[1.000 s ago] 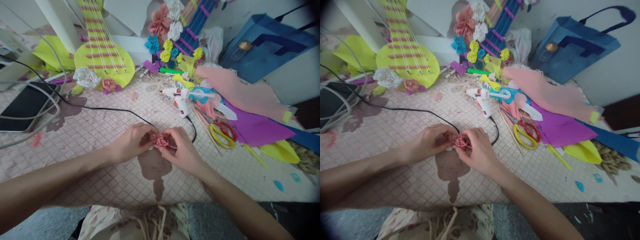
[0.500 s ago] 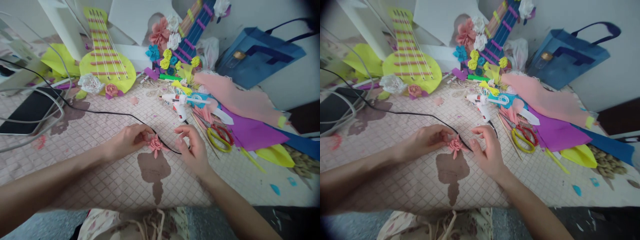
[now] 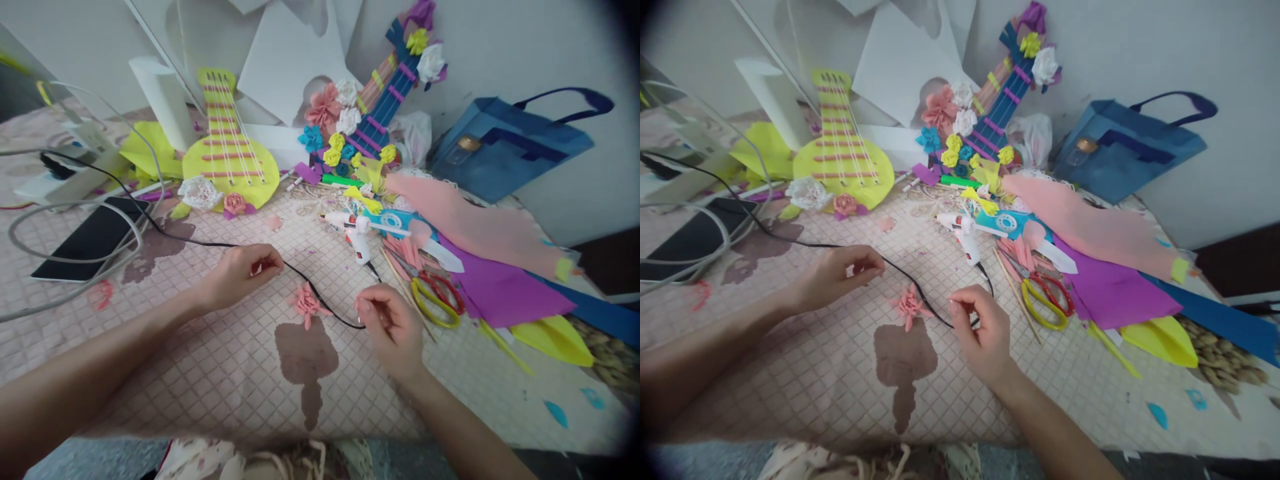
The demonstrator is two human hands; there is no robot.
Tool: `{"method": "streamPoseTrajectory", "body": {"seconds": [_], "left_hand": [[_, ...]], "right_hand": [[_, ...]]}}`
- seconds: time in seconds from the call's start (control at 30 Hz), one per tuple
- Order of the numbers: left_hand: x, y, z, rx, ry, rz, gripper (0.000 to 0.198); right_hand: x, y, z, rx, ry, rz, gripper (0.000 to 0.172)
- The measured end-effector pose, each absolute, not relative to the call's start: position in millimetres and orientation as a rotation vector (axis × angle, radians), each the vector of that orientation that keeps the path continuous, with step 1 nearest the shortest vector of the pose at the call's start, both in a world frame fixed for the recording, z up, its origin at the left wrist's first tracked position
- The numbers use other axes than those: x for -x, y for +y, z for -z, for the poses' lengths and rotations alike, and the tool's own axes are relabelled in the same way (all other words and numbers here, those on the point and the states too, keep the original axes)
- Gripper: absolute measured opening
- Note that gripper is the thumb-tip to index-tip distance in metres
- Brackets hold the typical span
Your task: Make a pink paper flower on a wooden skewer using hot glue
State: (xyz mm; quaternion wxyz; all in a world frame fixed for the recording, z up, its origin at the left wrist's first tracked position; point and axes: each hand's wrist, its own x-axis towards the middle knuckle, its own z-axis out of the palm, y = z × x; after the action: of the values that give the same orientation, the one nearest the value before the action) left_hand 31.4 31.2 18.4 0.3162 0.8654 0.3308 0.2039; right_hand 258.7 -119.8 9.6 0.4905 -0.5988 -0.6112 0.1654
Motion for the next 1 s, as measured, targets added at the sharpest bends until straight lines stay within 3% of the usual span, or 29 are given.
{"method": "streamPoseTrajectory", "body": {"seconds": [1.0], "left_hand": [[-25.0,35.8,-2.7,-2.228,0.761,-0.493,0.015]], "right_hand": [[-265.4,-112.1,10.5,1.535,-1.259,-0.594,0.012]]}}
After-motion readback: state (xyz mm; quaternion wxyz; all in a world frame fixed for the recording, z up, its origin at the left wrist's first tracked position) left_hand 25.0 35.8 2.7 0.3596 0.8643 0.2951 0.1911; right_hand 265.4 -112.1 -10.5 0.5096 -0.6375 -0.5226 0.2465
